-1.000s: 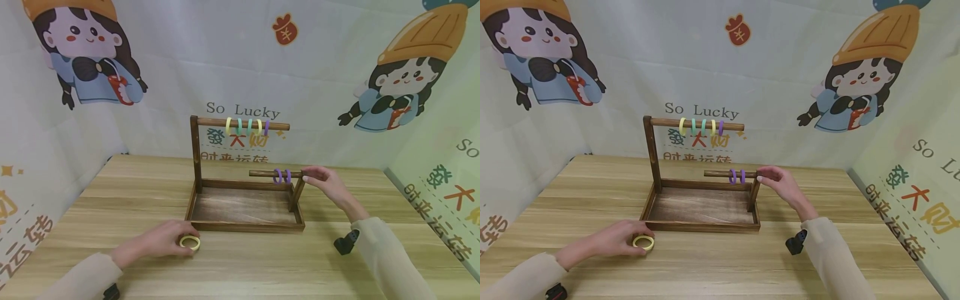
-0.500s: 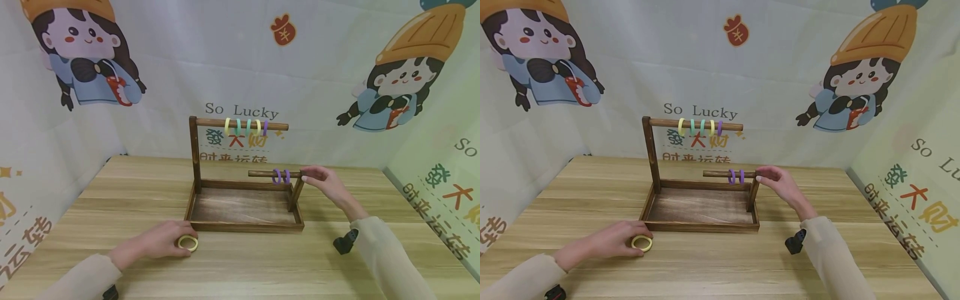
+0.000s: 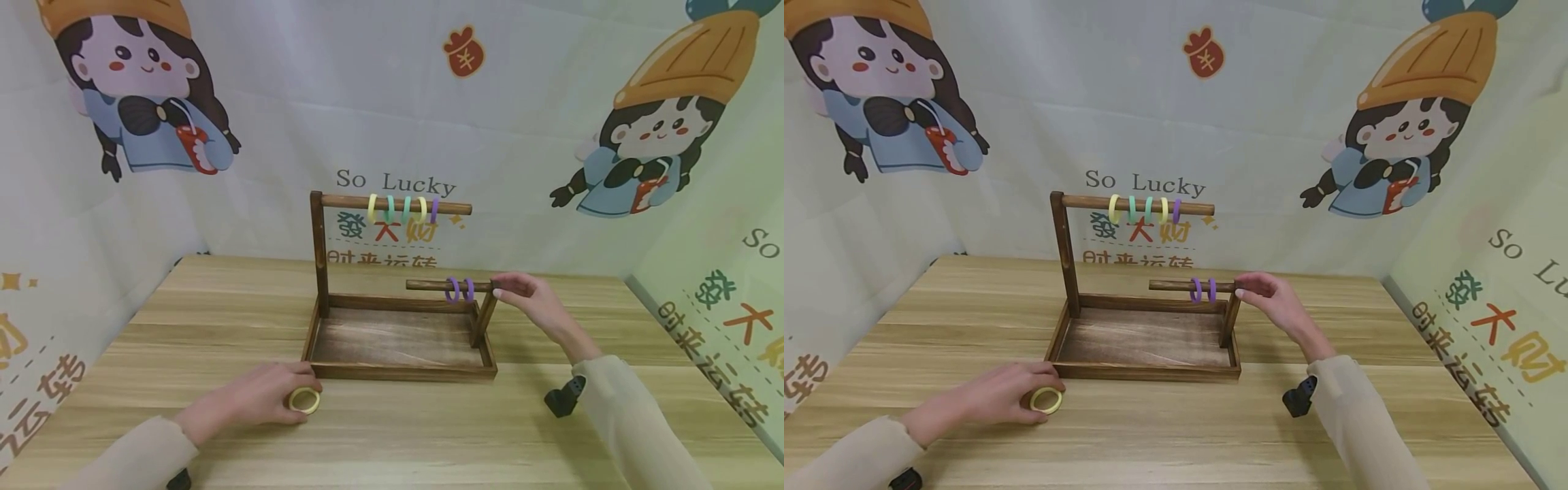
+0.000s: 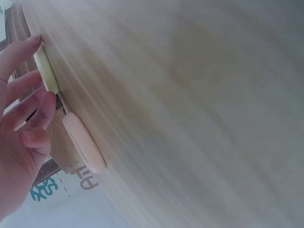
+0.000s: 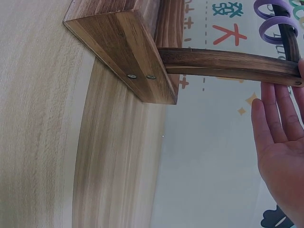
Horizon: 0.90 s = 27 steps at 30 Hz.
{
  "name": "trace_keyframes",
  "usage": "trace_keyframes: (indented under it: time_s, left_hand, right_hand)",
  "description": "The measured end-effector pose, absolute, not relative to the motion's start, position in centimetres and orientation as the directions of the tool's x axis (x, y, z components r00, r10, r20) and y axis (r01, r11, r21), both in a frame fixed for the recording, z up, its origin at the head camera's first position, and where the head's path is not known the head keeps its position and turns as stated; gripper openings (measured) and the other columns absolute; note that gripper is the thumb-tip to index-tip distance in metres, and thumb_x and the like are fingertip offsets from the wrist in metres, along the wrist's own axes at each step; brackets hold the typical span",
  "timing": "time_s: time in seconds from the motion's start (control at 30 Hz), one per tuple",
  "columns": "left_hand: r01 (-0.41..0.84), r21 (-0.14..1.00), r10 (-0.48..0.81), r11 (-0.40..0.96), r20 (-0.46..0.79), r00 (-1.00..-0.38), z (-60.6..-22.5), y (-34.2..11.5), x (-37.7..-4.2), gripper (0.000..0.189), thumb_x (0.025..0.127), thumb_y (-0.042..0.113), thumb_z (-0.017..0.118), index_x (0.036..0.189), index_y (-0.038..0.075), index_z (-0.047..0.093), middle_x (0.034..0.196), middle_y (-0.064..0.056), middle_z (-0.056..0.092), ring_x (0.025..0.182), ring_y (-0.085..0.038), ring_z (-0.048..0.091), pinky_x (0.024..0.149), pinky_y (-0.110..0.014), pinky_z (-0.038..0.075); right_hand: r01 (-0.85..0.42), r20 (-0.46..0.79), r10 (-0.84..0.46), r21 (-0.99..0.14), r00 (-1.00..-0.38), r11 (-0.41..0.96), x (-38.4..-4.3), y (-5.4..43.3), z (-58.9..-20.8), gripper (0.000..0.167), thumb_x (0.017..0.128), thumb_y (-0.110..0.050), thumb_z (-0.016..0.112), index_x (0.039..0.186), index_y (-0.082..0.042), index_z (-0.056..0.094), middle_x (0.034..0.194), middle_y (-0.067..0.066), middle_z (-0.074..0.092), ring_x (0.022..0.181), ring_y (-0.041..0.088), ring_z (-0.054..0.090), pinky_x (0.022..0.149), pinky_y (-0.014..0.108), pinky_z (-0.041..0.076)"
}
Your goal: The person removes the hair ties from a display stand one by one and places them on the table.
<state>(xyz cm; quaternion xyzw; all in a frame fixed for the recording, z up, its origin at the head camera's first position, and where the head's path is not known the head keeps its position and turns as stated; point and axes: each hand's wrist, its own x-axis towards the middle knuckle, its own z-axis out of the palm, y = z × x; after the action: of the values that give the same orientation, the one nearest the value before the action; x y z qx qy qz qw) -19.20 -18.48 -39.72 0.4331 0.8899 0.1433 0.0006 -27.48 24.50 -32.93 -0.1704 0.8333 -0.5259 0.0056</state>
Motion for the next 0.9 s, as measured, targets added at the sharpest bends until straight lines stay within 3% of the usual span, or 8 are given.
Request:
trace_keyframes:
  time_s: [0.23, 0.43, 0.67, 0.9]
  left_hand:
    - [0.795, 0.263, 0.772, 0.547, 0.209, -0.600, -39.1, -17.6, -19.2, 0.033, 0.077, 0.029, 0.067, 0.102, 0.008, 0.062, 0.090, 0.006, 0.054, 0.064, -0.002, 0.047, 0.055, -0.018, 0.042]
    - [0.790, 0.343, 0.753, 0.508, 0.269, -0.601, -38.4, -16.2, -19.4, 0.028, 0.081, 0.025, 0.064, 0.104, 0.009, 0.062, 0.087, 0.005, 0.054, 0.064, -0.003, 0.048, 0.053, -0.016, 0.042]
    - [0.837, 0.411, 0.715, 0.363, 0.454, -0.533, -38.5, -14.2, -20.3, 0.022, 0.081, 0.020, 0.065, 0.099, 0.007, 0.062, 0.087, 0.002, 0.059, 0.068, -0.006, 0.052, 0.056, -0.018, 0.044]
    - [0.770, 0.571, 0.676, 0.286, 0.450, -0.584, -38.1, -12.3, -20.9, 0.023, 0.084, 0.019, 0.062, 0.102, 0.007, 0.060, 0.087, -0.004, 0.061, 0.071, -0.006, 0.055, 0.055, -0.019, 0.047]
  right_hand:
    - [-0.275, 0.166, -0.292, -0.881, -0.942, 0.384, -27.5, 24.5, -32.9, 0.044, 0.087, -0.026, 0.058, 0.120, 0.001, 0.050, 0.117, 0.017, 0.051, 0.102, 0.020, 0.050, 0.087, 0.039, 0.039]
    - [-0.272, 0.163, -0.291, -0.880, -0.943, 0.390, -27.4, 24.4, -32.9, 0.045, 0.087, -0.026, 0.057, 0.121, 0.002, 0.049, 0.117, 0.017, 0.051, 0.103, 0.021, 0.050, 0.087, 0.038, 0.039]
    - [-0.277, 0.168, -0.294, -0.880, -0.941, 0.385, -27.4, 24.4, -32.9, 0.045, 0.087, -0.026, 0.057, 0.121, 0.002, 0.049, 0.118, 0.016, 0.051, 0.103, 0.018, 0.050, 0.087, 0.036, 0.040]
    - [-0.279, 0.170, -0.295, -0.881, -0.940, 0.382, -27.4, 24.4, -33.0, 0.044, 0.087, -0.026, 0.057, 0.121, 0.001, 0.049, 0.118, 0.017, 0.051, 0.103, 0.019, 0.050, 0.087, 0.036, 0.040]
